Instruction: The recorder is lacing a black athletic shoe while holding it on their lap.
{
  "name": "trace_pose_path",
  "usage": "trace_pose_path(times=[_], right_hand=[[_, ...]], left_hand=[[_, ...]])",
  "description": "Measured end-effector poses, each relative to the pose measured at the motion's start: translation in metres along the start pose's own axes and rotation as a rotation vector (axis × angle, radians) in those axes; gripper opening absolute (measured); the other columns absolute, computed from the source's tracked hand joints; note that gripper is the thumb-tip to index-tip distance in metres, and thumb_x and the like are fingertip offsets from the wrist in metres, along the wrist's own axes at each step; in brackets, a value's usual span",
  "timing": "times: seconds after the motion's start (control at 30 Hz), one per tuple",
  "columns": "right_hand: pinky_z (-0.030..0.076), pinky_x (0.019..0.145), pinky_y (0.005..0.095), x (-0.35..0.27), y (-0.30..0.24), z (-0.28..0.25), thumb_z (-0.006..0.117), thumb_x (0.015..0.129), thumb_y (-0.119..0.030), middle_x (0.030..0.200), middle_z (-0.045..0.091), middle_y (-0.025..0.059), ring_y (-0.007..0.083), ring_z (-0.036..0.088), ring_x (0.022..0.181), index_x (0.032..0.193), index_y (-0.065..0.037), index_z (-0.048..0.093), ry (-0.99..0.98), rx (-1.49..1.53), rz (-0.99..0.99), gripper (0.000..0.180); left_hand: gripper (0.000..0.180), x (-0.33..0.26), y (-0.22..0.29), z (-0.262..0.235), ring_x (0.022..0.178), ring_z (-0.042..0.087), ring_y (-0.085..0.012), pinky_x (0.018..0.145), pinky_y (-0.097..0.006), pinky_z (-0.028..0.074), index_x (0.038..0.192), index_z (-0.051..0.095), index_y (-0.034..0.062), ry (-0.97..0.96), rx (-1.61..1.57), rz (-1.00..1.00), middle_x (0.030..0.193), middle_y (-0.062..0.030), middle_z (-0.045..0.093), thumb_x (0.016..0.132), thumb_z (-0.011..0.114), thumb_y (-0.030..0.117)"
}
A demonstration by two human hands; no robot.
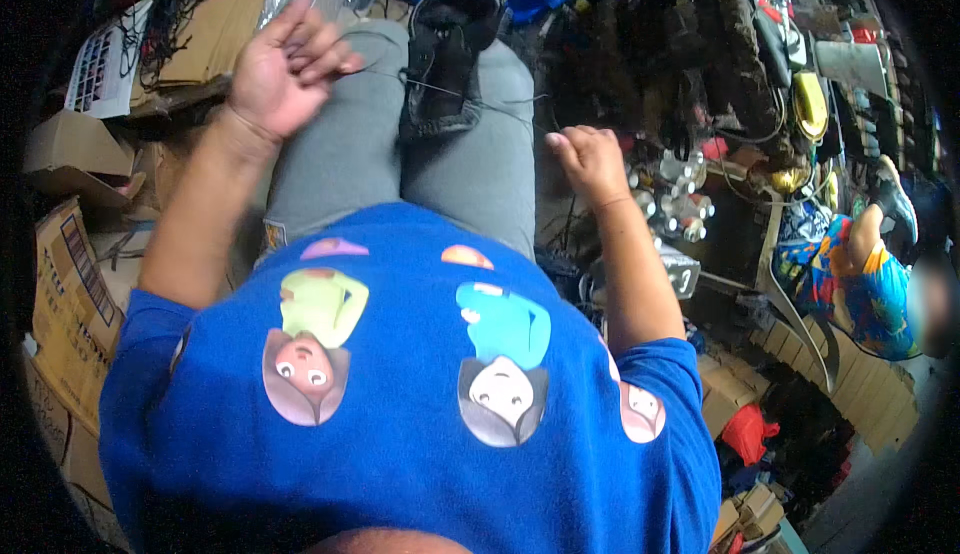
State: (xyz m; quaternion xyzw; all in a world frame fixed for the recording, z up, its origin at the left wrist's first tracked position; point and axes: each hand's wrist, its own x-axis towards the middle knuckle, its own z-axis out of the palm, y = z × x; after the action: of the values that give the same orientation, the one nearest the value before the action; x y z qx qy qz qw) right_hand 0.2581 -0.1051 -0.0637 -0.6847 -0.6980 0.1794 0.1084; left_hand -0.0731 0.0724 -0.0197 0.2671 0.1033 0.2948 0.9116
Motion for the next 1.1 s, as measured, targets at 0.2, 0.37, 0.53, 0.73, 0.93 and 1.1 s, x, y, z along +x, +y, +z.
trace_pose_path(times=[0.2,0.37,0.53,0.73,0.93,1.1], right_hand=[[0.037,0.066,0.0341,-0.021,0.015,0.019,0.048,0.092,-0.042,0.067,0.054,0.0054,0.022,0.054,0.069,0.093,-0.007,0.062,-0.033,0.498,0.307,0.038],[0.041,0.076,0.0281,-0.039,0.016,-0.009,0.041,0.091,-0.059,0.092,0.057,-0.0001,0.0116,0.055,0.084,0.137,-0.013,0.04,0.202,1.578,0.722,0.065],[0.038,0.083,0.0324,-0.024,-0.003,0.0,0.05,0.089,-0.054,0.115,0.056,0.0033,0.0135,0.053,0.099,0.131,-0.015,0.049,0.145,1.135,0.67,0.058],[0.039,0.083,0.0278,-0.031,-0.028,-0.017,0.057,0.09,-0.043,0.092,0.058,-0.0016,0.0101,0.052,0.09,0.112,-0.009,0.065,0.171,1.04,0.541,0.041],[0.043,0.077,0.0286,-0.008,-0.06,-0.025,0.058,0.09,-0.03,0.088,0.061,0.0044,0.014,0.055,0.085,0.1,-0.002,0.066,0.313,0.831,0.199,0.031],[0.044,0.066,0.0329,0.019,-0.106,-0.055,0.063,0.085,-0.028,0.078,0.057,0.0129,0.0214,0.056,0.072,0.086,0.002,0.063,0.01,0.441,0.065,0.03]], left_hand=[[0.044,-0.017,0.028,-0.001,0.083,0.066,-0.0218,0.072,-0.03,0.05,0.065,0.052,0.0066,0.333,0.528,-0.001,0.083,-0.0162,0.067,0.097,0.045,0.037],[0.034,-0.01,0.066,-0.006,0.089,0.062,-0.0166,0.081,-0.028,0.046,0.098,0.067,0.003,0.43,1.363,0.115,0.101,-0.0124,0.065,0.094,0.052,0.033],[0.048,0.077,-0.033,0.056,0.093,0.061,-0.0337,0.082,-0.039,0.048,0.097,0.064,0.0004,0.072,1.851,0.136,0.098,-0.0187,0.063,0.074,0.069,0.042],[0.057,0.105,-0.037,0.039,0.088,0.062,-0.0347,0.078,-0.041,0.048,0.093,0.065,-0.0034,-0.162,2.017,-0.287,0.09,-0.0218,0.065,0.068,0.068,0.048],[0.019,0.079,-0.055,0.019,0.069,0.05,-0.0039,0.063,-0.023,0.042,0.081,0.062,0.0091,-0.189,0.916,-0.277,0.074,0.0064,0.058,0.076,0.077,0.02],[0.033,0.078,-0.064,0.026,0.081,0.055,-0.0144,0.074,-0.03,0.044,0.089,0.061,0.0008,-0.31,1.325,-0.112,0.089,-0.0039,0.059,0.075,0.075,0.027]])
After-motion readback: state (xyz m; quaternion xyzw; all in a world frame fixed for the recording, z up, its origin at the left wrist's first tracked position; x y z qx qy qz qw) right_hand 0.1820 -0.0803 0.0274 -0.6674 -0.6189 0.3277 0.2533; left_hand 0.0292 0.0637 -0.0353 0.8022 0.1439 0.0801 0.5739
